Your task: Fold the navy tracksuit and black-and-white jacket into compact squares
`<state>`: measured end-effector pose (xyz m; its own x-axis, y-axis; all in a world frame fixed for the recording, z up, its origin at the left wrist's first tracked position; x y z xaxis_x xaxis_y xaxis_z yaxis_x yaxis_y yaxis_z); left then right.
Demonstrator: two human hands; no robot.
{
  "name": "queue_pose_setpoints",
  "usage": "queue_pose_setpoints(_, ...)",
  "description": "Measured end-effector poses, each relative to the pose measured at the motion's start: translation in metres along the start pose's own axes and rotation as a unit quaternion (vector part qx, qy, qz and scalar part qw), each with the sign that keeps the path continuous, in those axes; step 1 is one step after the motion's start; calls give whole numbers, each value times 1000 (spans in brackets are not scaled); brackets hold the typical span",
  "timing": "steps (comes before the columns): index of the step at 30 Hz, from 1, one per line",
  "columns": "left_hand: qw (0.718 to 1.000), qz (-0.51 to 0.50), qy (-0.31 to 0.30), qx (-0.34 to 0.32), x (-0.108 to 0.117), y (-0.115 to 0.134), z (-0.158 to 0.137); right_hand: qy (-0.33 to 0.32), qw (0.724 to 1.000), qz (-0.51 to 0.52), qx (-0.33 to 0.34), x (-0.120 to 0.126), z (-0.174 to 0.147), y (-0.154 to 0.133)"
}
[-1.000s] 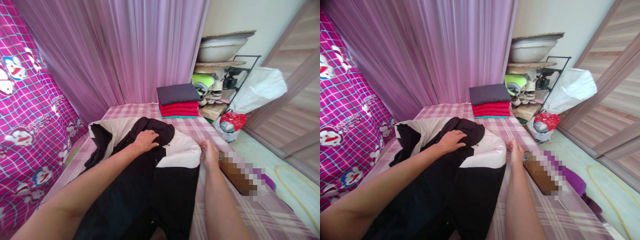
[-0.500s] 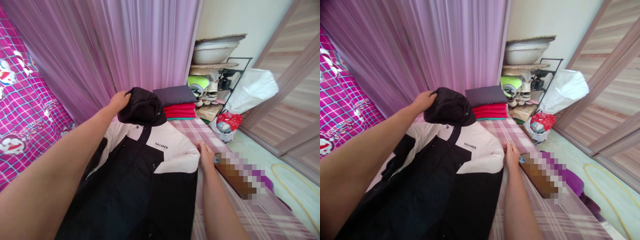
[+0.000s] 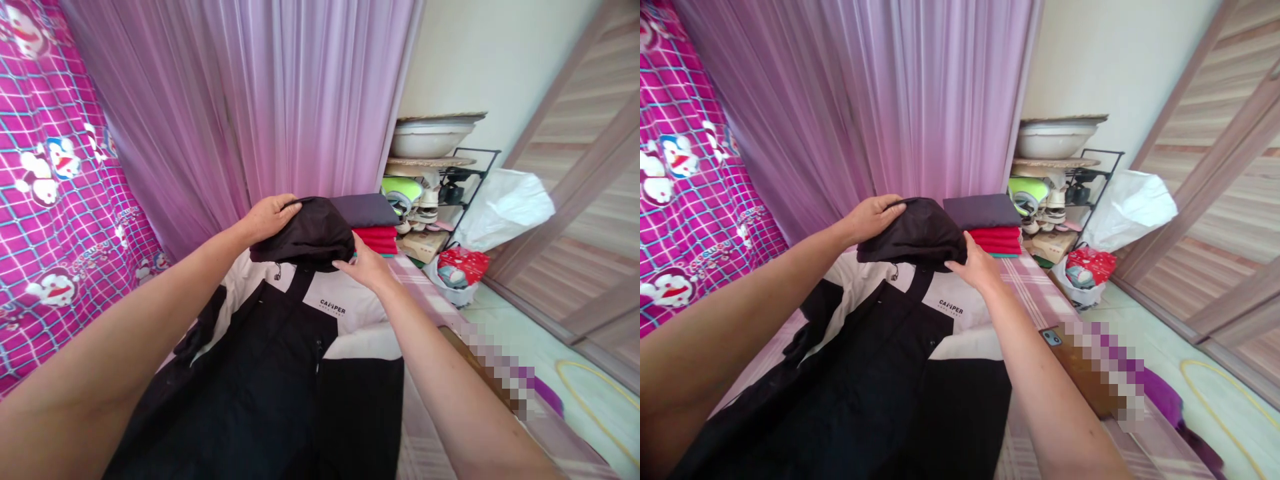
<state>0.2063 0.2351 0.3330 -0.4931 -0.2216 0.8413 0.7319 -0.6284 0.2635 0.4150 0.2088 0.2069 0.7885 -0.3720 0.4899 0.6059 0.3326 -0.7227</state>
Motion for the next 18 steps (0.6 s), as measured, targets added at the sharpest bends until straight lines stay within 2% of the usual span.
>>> queue_pose_setpoints(3, 1000, -8, 16, 21, 20, -22, -11, -125, 991, 17, -33, -34, 16, -13)
queue_pose_setpoints(5, 999, 3, 12, 52, 26, -51, -26, -216, 969, 89, -76, -51, 18, -17)
queue_pose_setpoints(6, 998, 14, 0, 68, 25, -68, -35, -237, 957, 137, -94, -54, 20, -21)
queue_pose_setpoints(7, 996, 30, -22, 83, 21, -87, -47, -234, 949, 182, -110, -51, 24, -24)
queue_pose_setpoints(10, 977, 141, -90, 133, 4, -146, -92, -149, 941, 256, -164, -31, 43, -28)
queue_pose_setpoints(11, 962, 195, -112, 157, -1, -166, -110, -130, 939, 261, -184, -28, 48, -29)
queue_pose_setpoints(12, 938, 244, -129, 208, -5, -190, -131, -126, 937, 255, -205, -29, 50, -29)
queue_pose_setpoints(13, 914, 270, -148, 265, -10, -212, -153, -135, 935, 241, -224, -35, 52, -30)
queue_pose_setpoints(14, 900, 269, -171, 297, -19, -227, -172, -153, 932, 224, -242, -44, 54, -31)
queue_pose_setpoints(16, 902, 219, -186, 322, -37, -246, -196, -186, 926, 191, -265, -68, 61, -36)
queue_pose_setpoints(18, 914, 159, -183, 326, -48, -256, -199, -174, 928, 198, -265, -90, 83, -47)
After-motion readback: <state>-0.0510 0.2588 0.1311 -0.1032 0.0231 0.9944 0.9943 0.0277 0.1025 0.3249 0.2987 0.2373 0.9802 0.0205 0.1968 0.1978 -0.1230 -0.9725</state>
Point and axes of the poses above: each hand's wrist, its own z-axis towards the middle knuckle, its own x-axis out of the back of the hand, y = z × x, the point moved 10 cm from there along z, towards the middle knuckle, and after that the axes turned 11 degrees about z, right-handed, at the moved point
